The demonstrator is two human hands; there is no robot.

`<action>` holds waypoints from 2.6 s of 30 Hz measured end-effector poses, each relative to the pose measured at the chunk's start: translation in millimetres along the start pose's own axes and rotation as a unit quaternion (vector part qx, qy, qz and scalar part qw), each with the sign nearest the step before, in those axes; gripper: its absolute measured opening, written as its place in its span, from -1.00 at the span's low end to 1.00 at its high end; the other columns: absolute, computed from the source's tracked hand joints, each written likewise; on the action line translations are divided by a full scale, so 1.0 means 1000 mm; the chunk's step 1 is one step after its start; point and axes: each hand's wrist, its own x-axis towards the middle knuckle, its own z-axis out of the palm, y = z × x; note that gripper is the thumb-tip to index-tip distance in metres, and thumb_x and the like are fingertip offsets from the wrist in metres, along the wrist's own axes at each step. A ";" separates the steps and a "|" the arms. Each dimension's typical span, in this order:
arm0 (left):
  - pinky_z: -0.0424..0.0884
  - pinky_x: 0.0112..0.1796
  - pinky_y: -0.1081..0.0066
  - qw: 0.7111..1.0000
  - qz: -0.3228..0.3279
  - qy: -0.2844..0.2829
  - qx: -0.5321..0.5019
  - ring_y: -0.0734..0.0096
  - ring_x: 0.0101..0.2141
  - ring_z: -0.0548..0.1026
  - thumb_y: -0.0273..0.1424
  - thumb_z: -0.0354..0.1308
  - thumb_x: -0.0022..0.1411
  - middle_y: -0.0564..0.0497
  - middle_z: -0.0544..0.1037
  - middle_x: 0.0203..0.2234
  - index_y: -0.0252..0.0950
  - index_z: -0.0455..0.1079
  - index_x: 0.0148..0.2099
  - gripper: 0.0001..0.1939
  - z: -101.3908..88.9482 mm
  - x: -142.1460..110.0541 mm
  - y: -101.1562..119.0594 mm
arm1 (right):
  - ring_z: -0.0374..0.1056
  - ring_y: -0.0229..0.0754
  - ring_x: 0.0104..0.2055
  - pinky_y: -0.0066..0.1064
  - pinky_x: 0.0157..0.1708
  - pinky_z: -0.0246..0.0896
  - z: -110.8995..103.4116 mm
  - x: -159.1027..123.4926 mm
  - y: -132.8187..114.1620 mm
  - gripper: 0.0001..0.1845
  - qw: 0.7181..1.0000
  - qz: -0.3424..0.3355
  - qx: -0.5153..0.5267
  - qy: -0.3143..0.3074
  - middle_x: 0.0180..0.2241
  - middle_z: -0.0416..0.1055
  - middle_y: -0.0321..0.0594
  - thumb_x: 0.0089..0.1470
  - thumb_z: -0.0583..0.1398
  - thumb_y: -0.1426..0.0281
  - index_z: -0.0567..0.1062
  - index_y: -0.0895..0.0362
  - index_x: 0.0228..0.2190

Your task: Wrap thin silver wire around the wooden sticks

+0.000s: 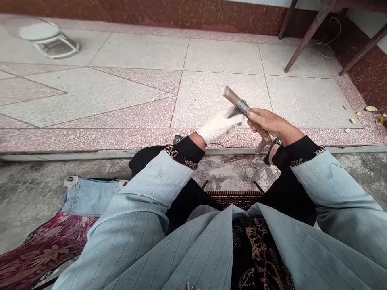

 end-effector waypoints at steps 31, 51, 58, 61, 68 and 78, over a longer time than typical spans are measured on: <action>0.32 -0.54 0.46 0.970 -0.085 -0.229 -0.012 0.49 -0.62 0.41 -0.37 0.28 0.16 -0.03 0.48 -0.60 -0.37 0.52 -0.35 -0.86 -0.029 0.013 -0.014 | 0.09 -0.31 -0.63 -0.42 -0.61 -0.02 -0.036 -0.007 0.006 -0.41 0.912 0.187 -0.344 -0.121 -0.70 0.14 -0.31 -0.02 0.28 -0.12 0.33 0.12 -0.64; 0.48 -0.13 0.25 0.966 -0.013 -0.227 -0.123 0.32 -0.26 0.58 -0.41 0.21 0.19 -0.21 0.63 -0.23 -0.41 0.53 -0.20 -0.82 -0.012 0.016 -0.023 | -0.07 -0.44 -0.67 -0.52 -0.67 0.05 -0.006 -0.009 -0.018 -0.60 0.964 0.049 0.261 0.031 -0.64 0.05 -0.49 0.01 0.36 0.23 0.23 0.08 -0.47; 0.44 -0.17 0.36 0.975 -0.007 -0.216 -0.050 0.44 -0.31 0.55 -0.40 0.25 0.15 -0.12 0.61 -0.31 -0.39 0.55 -0.21 -0.82 -0.018 0.017 -0.027 | -0.08 -0.44 -0.68 -0.53 -0.67 0.07 -0.023 -0.016 -0.020 -0.59 0.967 0.046 0.243 0.069 -0.63 0.04 -0.49 0.05 0.33 0.15 0.22 0.08 -0.46; 0.44 -0.21 0.38 0.981 -0.004 -0.189 -0.050 0.48 -0.36 0.53 -0.38 0.25 0.17 -0.11 0.60 -0.34 -0.40 0.53 -0.21 -0.82 -0.018 0.018 -0.028 | -0.06 -0.44 -0.69 -0.52 -0.67 0.08 -0.025 -0.016 -0.020 -0.56 0.969 0.043 0.231 0.079 -0.63 0.04 -0.50 0.06 0.33 0.11 0.21 0.07 -0.45; 0.37 -0.38 0.50 0.991 0.002 -0.127 -0.035 0.62 -0.48 0.41 -0.49 0.21 0.22 -0.03 0.52 -0.43 -0.42 0.49 -0.18 -0.87 -0.012 0.018 -0.017 | -0.05 -0.43 -0.68 -0.52 -0.68 0.09 -0.035 -0.015 -0.019 -0.55 0.966 0.039 0.227 0.122 -0.62 0.08 -0.47 0.06 0.31 0.08 0.21 0.07 -0.46; 0.28 -0.49 0.54 0.996 0.019 -0.082 0.018 0.65 -0.55 0.34 -0.53 0.11 0.26 -0.01 0.51 -0.42 -0.41 0.47 -0.11 -0.83 -0.012 0.014 -0.010 | -0.04 -0.45 -0.68 -0.52 -0.68 0.12 -0.040 -0.019 -0.018 -0.62 0.968 0.040 0.216 0.124 -0.56 0.22 -0.42 0.05 0.32 0.16 0.25 0.09 -0.43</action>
